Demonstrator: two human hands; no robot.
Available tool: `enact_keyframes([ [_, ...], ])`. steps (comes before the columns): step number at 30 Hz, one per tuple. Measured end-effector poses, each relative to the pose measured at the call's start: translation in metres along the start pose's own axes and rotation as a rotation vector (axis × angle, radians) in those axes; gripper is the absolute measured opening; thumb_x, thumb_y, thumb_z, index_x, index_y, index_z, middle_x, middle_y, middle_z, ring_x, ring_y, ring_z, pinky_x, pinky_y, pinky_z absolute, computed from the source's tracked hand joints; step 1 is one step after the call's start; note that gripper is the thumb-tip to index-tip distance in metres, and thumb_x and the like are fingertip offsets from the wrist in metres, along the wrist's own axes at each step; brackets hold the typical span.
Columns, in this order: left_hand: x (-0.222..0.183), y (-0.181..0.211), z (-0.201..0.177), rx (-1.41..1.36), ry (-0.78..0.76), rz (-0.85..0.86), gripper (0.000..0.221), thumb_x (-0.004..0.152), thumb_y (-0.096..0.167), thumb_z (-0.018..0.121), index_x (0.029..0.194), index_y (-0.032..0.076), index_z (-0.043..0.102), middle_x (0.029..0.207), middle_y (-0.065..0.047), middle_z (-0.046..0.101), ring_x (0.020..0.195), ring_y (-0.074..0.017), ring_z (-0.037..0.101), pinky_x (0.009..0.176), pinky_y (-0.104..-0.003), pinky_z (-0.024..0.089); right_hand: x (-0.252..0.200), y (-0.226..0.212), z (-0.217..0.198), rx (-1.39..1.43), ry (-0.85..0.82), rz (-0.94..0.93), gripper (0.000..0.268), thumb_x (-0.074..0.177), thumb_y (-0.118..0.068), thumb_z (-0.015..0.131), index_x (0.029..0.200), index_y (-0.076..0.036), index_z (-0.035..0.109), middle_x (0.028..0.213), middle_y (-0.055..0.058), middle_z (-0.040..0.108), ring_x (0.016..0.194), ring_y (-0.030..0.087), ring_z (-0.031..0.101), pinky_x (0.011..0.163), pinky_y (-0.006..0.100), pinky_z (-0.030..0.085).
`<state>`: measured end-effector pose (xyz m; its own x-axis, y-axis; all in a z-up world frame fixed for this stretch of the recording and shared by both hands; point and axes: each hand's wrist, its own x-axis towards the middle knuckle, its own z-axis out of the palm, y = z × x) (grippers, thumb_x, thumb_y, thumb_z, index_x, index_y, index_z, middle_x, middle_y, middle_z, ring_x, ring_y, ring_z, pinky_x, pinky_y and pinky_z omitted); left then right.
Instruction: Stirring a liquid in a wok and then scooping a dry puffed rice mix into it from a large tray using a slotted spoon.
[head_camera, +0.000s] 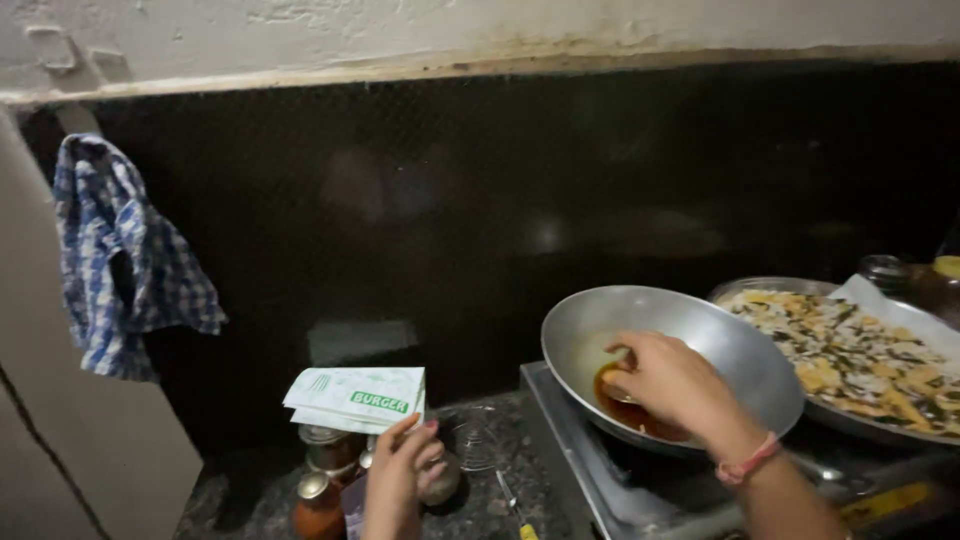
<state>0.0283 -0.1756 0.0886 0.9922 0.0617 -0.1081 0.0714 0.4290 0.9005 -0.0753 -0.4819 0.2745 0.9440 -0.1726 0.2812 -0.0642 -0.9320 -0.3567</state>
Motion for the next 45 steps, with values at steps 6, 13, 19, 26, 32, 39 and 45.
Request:
enact_keyframes([
  [6, -0.024, -0.019, 0.078, 0.056, -0.057, -0.167, 0.056, 0.081, 0.025, 0.078, 0.133, 0.012, 0.062, 0.123, -0.005, 0.072, 0.108, -0.021, 0.066, 0.09, -0.04, 0.052, 0.01, 0.082, -0.003, -0.459, -0.274, 0.158, 0.043, 0.079, -0.041, 0.082, 0.113, -0.016, 0.076, 0.112, 0.01, 0.076, 0.109, 0.027, 0.072, 0.094, 0.042, 0.058],
  [13, -0.039, -0.042, 0.137, -0.064, -0.026, -0.021, 0.055, 0.08, 0.027, 0.079, 0.129, 0.01, 0.064, 0.118, -0.006, 0.064, 0.108, -0.0208, 0.06, 0.092, -0.042, 0.046, 0.029, 0.148, 0.005, -0.516, -0.364, 0.036, 0.037, 0.08, -0.032, 0.078, 0.109, -0.01, 0.077, 0.109, 0.014, 0.075, 0.106, 0.03, 0.073, 0.091, 0.043, 0.059],
  [19, -0.036, -0.056, 0.171, -0.043, 0.089, 0.051, 0.055, 0.077, 0.028, 0.08, 0.126, 0.011, 0.063, 0.12, -0.006, 0.068, 0.109, -0.021, 0.059, 0.094, -0.046, 0.045, 0.045, 0.178, -0.029, -0.562, -0.399, -0.061, 0.032, 0.078, -0.024, 0.075, 0.106, -0.008, 0.077, 0.107, 0.016, 0.075, 0.104, 0.031, 0.073, 0.089, 0.043, 0.06],
  [26, -0.071, -0.054, 0.203, 0.063, 0.198, 0.173, 0.056, 0.077, 0.031, 0.079, 0.126, 0.01, 0.065, 0.122, -0.009, 0.069, 0.113, -0.02, 0.063, 0.094, -0.045, 0.045, 0.061, 0.219, -0.063, -0.496, -0.268, -0.11, 0.031, 0.076, -0.027, 0.075, 0.101, -0.008, 0.076, 0.1, 0.014, 0.076, 0.097, 0.029, 0.075, 0.084, 0.043, 0.061],
  [32, -0.093, -0.06, 0.228, -0.049, 0.255, 0.331, 0.049, 0.079, 0.02, 0.079, 0.122, 0.003, 0.064, 0.117, -0.014, 0.07, 0.107, -0.0217, 0.066, 0.092, -0.037, 0.049, 0.047, 0.235, -0.098, -0.447, -0.336, -0.166, 0.029, 0.079, -0.031, 0.073, 0.1, -0.011, 0.08, 0.1, 0.012, 0.078, 0.097, 0.026, 0.075, 0.087, 0.041, 0.06],
  [39, -0.146, -0.036, 0.249, -0.182, 0.256, 0.432, 0.044, 0.08, 0.013, 0.077, 0.12, 0.001, 0.062, 0.112, -0.013, 0.068, 0.103, -0.0181, 0.065, 0.089, -0.03, 0.049, 0.042, 0.252, -0.099, -0.369, -0.415, -0.295, 0.027, 0.083, -0.023, 0.075, 0.108, -0.013, 0.079, 0.102, 0.011, 0.077, 0.099, 0.022, 0.073, 0.092, 0.038, 0.057],
  [45, -0.18, -0.02, 0.27, 0.0, 0.377, 0.44, 0.043, 0.081, 0.017, 0.077, 0.12, 0.002, 0.065, 0.114, -0.013, 0.066, 0.107, -0.021, 0.062, 0.093, -0.033, 0.046, 0.035, 0.247, -0.112, -0.326, -0.463, -0.235, 0.03, 0.086, -0.021, 0.074, 0.113, -0.01, 0.077, 0.099, 0.012, 0.078, 0.09, 0.023, 0.076, 0.086, 0.038, 0.06],
])
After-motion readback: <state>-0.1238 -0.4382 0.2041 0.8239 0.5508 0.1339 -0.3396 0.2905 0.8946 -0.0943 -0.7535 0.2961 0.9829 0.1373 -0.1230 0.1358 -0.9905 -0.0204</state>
